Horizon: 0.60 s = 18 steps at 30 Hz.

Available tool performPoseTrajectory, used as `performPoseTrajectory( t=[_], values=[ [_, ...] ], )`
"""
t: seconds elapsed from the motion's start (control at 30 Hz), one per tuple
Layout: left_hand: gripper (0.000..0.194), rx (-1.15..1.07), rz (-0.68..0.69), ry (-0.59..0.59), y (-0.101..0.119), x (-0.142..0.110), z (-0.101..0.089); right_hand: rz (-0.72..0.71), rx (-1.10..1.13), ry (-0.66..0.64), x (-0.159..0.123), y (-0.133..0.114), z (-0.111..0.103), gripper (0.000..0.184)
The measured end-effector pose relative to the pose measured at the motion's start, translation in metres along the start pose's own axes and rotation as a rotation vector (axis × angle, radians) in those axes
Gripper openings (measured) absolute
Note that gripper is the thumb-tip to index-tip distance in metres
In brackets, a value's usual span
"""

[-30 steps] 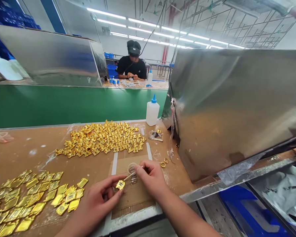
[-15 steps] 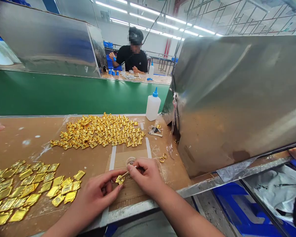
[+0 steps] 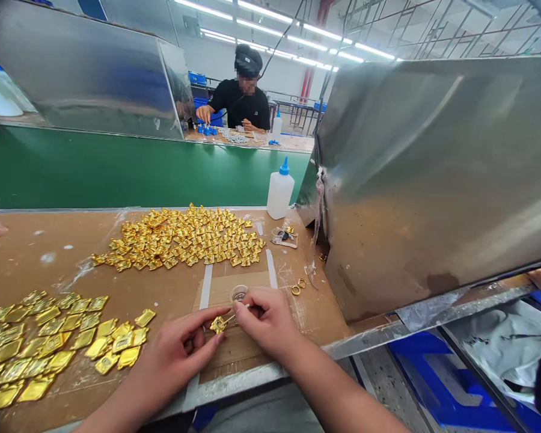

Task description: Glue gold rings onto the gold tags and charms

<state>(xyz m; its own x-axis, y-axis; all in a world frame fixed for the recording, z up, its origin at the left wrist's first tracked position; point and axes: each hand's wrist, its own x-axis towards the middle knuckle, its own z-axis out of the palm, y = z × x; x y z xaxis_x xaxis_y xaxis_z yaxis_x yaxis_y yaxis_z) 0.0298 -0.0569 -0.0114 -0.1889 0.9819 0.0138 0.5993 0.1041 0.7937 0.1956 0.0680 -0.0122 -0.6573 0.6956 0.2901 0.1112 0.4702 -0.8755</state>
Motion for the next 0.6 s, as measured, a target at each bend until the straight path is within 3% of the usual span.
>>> performPoseTrajectory(
  t=[0.6],
  values=[
    [0.041, 0.011, 0.025, 0.014, 0.0025, 0.0005, -0.0008, -0.057, -0.034, -0.031, -0.0013, 0.0001, -0.0012, 0.034]
  ],
)
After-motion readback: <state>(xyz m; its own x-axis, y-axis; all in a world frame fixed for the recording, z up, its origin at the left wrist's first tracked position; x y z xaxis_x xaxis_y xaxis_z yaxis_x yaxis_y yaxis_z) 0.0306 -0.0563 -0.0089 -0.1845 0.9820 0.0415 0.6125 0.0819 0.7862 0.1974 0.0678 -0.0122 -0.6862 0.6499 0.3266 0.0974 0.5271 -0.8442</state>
